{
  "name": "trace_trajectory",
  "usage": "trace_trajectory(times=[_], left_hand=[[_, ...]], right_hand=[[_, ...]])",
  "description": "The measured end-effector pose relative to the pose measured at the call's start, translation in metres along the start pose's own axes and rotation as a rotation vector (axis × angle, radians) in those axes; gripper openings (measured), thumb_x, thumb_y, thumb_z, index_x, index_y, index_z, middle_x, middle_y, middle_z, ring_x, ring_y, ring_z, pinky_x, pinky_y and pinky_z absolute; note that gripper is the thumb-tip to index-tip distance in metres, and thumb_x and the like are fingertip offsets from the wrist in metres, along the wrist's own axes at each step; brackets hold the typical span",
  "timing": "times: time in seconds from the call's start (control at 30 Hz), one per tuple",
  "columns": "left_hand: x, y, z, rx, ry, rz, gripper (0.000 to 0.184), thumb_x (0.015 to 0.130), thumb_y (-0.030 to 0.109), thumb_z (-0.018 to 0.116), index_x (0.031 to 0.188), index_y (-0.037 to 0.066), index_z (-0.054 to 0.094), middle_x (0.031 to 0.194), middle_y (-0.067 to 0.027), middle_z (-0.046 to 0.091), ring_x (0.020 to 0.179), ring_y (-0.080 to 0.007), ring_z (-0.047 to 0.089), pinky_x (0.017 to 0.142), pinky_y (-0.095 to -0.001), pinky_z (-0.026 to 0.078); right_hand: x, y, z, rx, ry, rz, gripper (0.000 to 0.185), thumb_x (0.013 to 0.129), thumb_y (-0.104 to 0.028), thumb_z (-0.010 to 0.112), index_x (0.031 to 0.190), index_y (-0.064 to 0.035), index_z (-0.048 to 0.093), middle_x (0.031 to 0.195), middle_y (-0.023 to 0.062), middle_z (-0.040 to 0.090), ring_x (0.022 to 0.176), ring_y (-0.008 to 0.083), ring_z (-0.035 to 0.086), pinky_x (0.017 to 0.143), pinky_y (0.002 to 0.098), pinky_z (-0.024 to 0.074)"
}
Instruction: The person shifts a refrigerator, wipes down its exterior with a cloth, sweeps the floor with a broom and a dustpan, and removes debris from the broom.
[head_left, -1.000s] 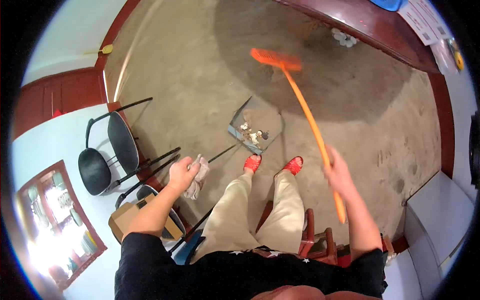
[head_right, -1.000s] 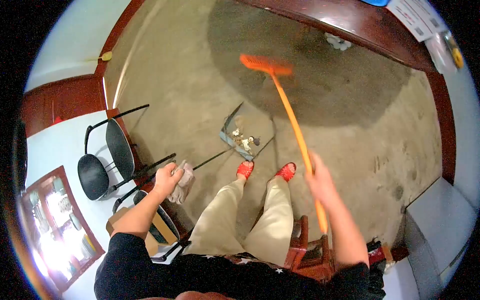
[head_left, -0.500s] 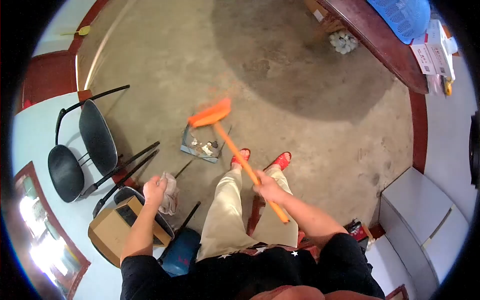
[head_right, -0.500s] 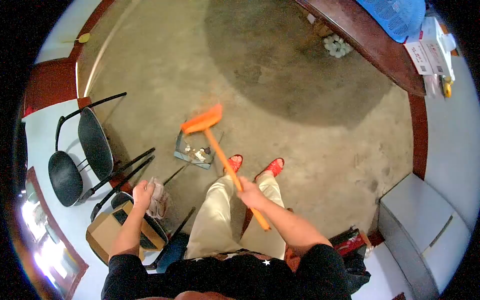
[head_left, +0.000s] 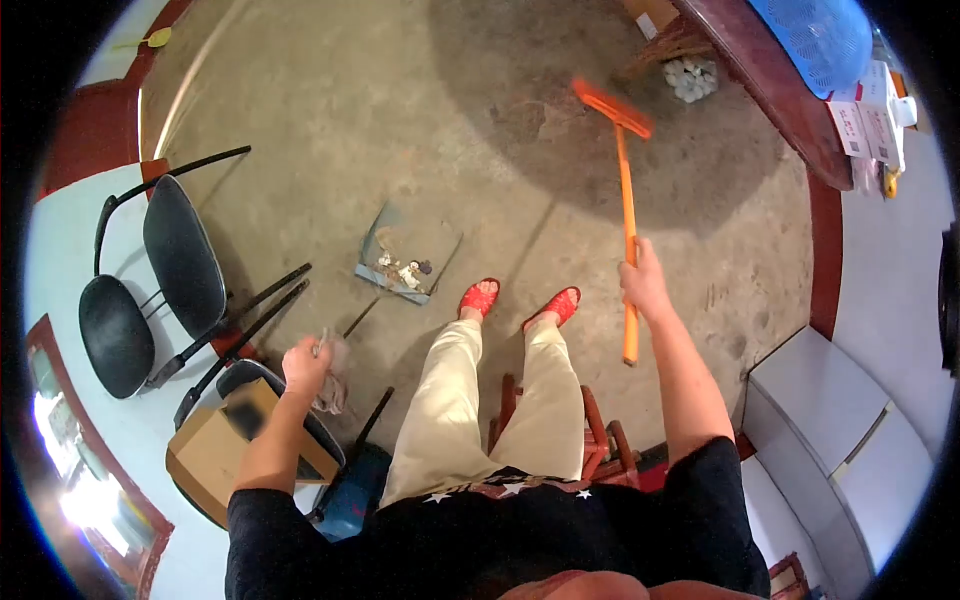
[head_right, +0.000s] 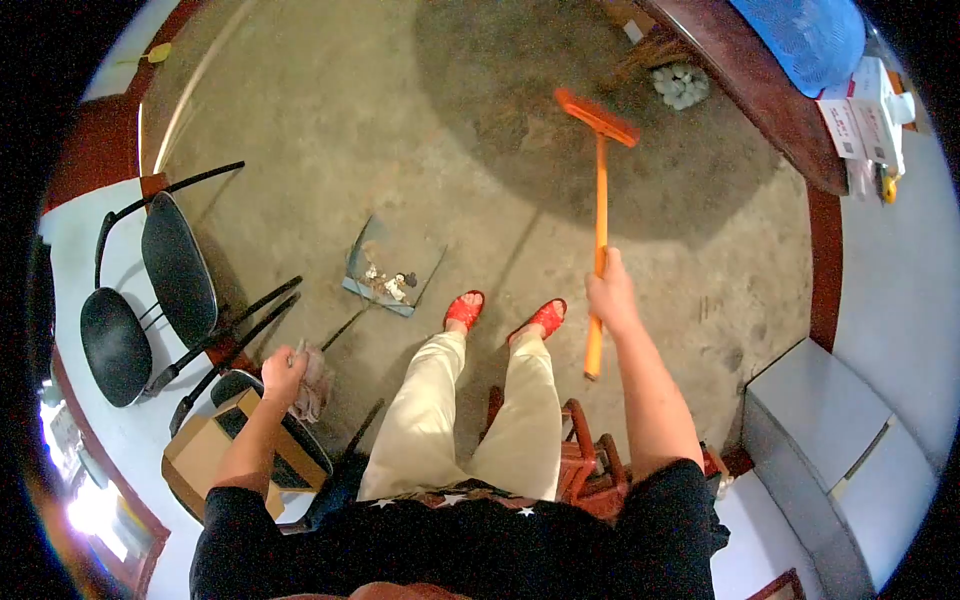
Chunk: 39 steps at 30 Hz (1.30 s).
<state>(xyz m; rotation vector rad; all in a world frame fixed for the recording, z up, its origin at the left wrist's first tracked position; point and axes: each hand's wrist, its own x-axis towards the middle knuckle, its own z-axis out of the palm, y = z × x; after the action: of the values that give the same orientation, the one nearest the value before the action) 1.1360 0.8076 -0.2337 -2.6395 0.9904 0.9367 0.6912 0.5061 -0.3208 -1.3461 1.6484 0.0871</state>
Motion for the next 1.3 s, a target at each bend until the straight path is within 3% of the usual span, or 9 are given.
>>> trace_trajectory(times=[0.17, 0.2, 0.3, 0.37, 0.47, 0.73, 0.87, 1.17, 1.3], left_hand=[[-0.005, 0.009, -0.001, -0.01, 0.021, 0.0, 0.029, 0.076, 0.035, 0.058, 0.074, 0.006, 0.057, 0.068, -0.0188, 0.059, 0.068, -0.0389, 0.057, 0.062, -0.046, 0.044], [-0.005, 0.006, 0.001, -0.009, 0.052, 0.038, 0.028, 0.075, 0.034, 0.058, 0.075, 0.006, 0.057, 0.067, -0.0183, 0.059, 0.067, -0.0386, 0.057, 0.061, -0.046, 0.044], [-0.007, 0.004, 0.002, -0.03, 0.079, 0.053, 0.028, 0.075, 0.034, 0.059, 0.076, 0.006, 0.056, 0.067, -0.0176, 0.059, 0.067, -0.038, 0.057, 0.06, -0.0459, 0.044], [-0.008, 0.005, 0.002, -0.053, 0.074, 0.029, 0.027, 0.075, 0.033, 0.059, 0.077, 0.006, 0.056, 0.066, -0.0173, 0.058, 0.067, -0.0378, 0.057, 0.06, -0.0457, 0.044], [-0.012, 0.002, 0.0, -0.051, 0.049, 0.017, 0.026, 0.075, 0.032, 0.059, 0.081, 0.007, 0.058, 0.068, -0.0169, 0.059, 0.069, -0.037, 0.058, 0.061, -0.0444, 0.044], [-0.071, -0.018, 0.007, -0.296, 0.1, -0.058, 0.029, 0.076, 0.034, 0.06, 0.074, 0.005, 0.057, 0.062, -0.018, 0.055, 0.063, -0.0366, 0.056, 0.056, -0.0421, 0.042], [-0.106, -0.037, 0.004, -0.346, 0.018, -0.299, 0.029, 0.075, 0.033, 0.058, 0.075, 0.004, 0.057, 0.069, -0.0195, 0.058, 0.07, -0.0387, 0.057, 0.061, -0.0441, 0.043], [-0.146, -0.066, 0.053, -0.714, 0.095, -0.591, 0.03, 0.075, 0.026, 0.06, 0.077, -0.003, 0.056, 0.06, -0.0129, 0.05, 0.06, -0.0155, 0.047, 0.057, -0.0329, 0.04], [-0.162, -0.073, 0.07, -0.764, 0.131, -0.572, 0.032, 0.079, 0.028, 0.059, 0.072, -0.002, 0.053, 0.062, -0.0077, 0.047, 0.06, -0.0152, 0.043, 0.056, -0.033, 0.037]], right_hand=[[-0.104, -0.007, 0.083, -0.6, -0.404, 0.092, 0.065, 0.079, -0.005, 0.044, 0.136, -0.0063, 0.014, 0.076, 0.0215, 0.06, 0.071, 0.0376, 0.06, 0.061, 0.0462, 0.0466], [-0.134, 0.006, 0.097, -0.601, -0.431, 0.068, 0.059, 0.077, -0.007, 0.048, 0.131, -0.0141, 0.026, 0.08, 0.0245, 0.059, 0.07, 0.0393, 0.06, 0.059, 0.0479, 0.0468], [-0.182, 0.006, 0.091, -0.334, -0.467, -0.117, 0.059, 0.079, -0.009, 0.05, 0.133, -0.0163, 0.027, 0.069, 0.0179, 0.058, 0.056, 0.0307, 0.059, 0.051, 0.0417, 0.0465], [-0.201, -0.021, 0.063, 0.171, -0.672, 0.197, 0.055, 0.081, -0.01, 0.052, 0.132, -0.0159, 0.033, 0.063, 0.0071, 0.053, 0.048, 0.0168, 0.051, 0.045, 0.0318, 0.0432], [-0.207, -0.061, 0.028, 0.076, -0.733, 0.33, 0.052, 0.083, -0.011, 0.052, 0.132, -0.0122, 0.035, 0.066, 0.0048, 0.05, 0.059, 0.0142, 0.051, 0.055, 0.029, 0.0442], [-0.101, -0.129, 0.051, -0.191, -0.406, -0.346, 0.053, 0.081, -0.009, 0.051, 0.131, -0.0136, 0.035, 0.085, 0.0198, 0.06, 0.074, 0.0275, 0.061, 0.068, 0.0379, 0.0471], [-0.028, -0.238, 0.124, -0.362, -0.381, -0.364, 0.051, 0.076, -0.013, 0.053, 0.125, -0.0138, 0.038, 0.092, 0.0235, 0.059, 0.087, 0.0388, 0.058, 0.075, 0.0436, 0.0469], [0.018, -0.368, 0.314, -0.773, -0.36, -0.877, 0.039, 0.082, -0.011, 0.041, 0.12, -0.0045, 0.046, 0.097, 0.0186, 0.061, 0.091, 0.0303, 0.061, 0.075, 0.041, 0.0494], [0.011, -0.334, 0.342, -0.948, -0.442, -0.806, 0.036, 0.086, -0.013, 0.038, 0.12, -0.0057, 0.046, 0.097, 0.0148, 0.063, 0.089, 0.0305, 0.062, 0.074, 0.041, 0.0498]])
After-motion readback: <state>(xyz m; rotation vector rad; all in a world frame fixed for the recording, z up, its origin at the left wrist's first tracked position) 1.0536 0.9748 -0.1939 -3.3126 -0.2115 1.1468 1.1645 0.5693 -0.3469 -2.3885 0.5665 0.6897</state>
